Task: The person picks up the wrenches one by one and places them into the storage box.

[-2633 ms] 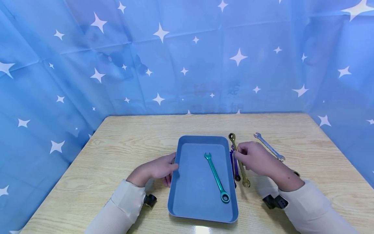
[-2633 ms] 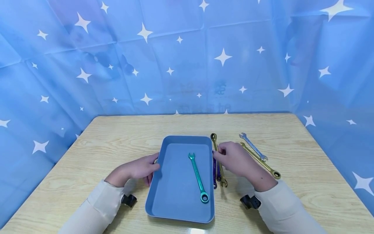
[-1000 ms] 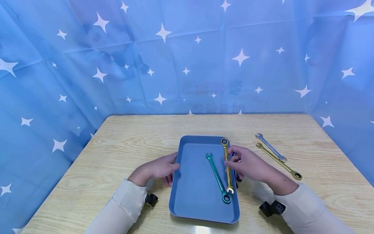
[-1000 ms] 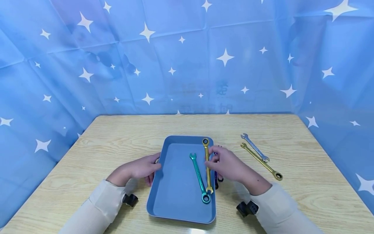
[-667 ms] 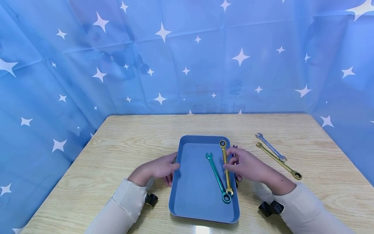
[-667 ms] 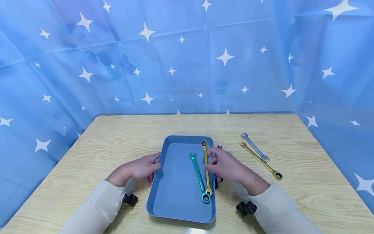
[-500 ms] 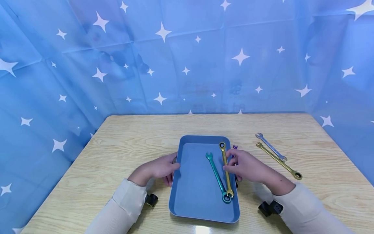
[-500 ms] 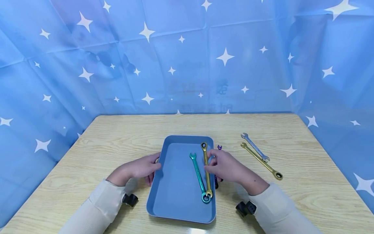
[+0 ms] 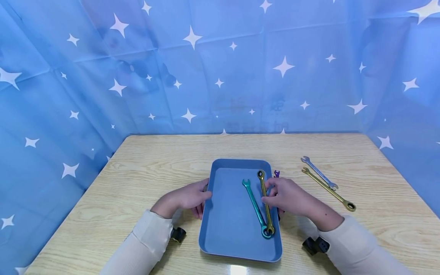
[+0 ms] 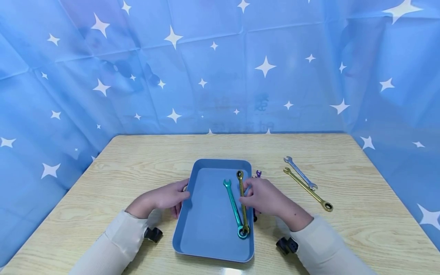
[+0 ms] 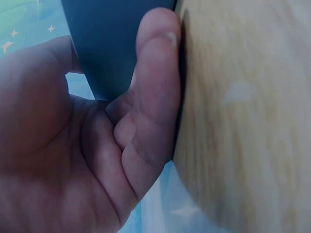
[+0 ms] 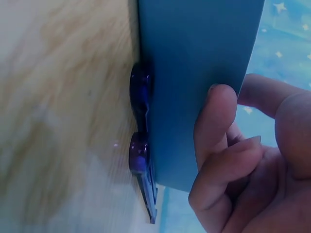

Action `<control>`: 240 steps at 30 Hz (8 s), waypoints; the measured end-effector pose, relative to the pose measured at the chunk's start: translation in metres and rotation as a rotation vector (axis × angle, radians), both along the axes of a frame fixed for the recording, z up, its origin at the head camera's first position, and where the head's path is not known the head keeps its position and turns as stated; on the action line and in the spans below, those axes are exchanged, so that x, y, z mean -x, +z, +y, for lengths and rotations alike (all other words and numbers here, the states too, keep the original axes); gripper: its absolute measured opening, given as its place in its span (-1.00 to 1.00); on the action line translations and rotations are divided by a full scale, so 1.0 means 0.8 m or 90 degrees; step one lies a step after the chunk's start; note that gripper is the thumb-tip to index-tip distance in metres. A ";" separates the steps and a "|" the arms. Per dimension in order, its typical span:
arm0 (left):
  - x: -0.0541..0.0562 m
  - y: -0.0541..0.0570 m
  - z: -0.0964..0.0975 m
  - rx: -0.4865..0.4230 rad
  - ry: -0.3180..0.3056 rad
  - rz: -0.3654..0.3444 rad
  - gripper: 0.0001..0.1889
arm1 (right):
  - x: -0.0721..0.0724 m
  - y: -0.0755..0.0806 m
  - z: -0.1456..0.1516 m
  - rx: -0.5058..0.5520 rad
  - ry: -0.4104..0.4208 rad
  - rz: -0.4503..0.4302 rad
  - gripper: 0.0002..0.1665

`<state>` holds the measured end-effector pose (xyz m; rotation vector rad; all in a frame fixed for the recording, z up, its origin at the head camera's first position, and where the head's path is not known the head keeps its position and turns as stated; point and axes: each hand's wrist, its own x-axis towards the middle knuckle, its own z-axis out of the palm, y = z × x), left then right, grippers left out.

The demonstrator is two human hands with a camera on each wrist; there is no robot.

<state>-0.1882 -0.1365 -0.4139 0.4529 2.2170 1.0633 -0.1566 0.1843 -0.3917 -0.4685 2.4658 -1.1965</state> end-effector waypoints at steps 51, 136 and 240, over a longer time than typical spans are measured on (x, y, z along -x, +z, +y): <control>0.000 0.002 0.000 -0.007 -0.002 0.000 -0.37 | -0.005 -0.009 -0.014 -0.101 0.053 0.095 -0.47; 0.000 -0.001 -0.002 -0.014 0.000 0.000 -0.36 | 0.016 -0.007 0.037 -0.291 0.002 0.191 -0.84; -0.001 -0.001 -0.002 -0.011 0.006 0.000 -0.38 | -0.007 0.030 0.010 -0.048 -0.092 0.132 -0.64</control>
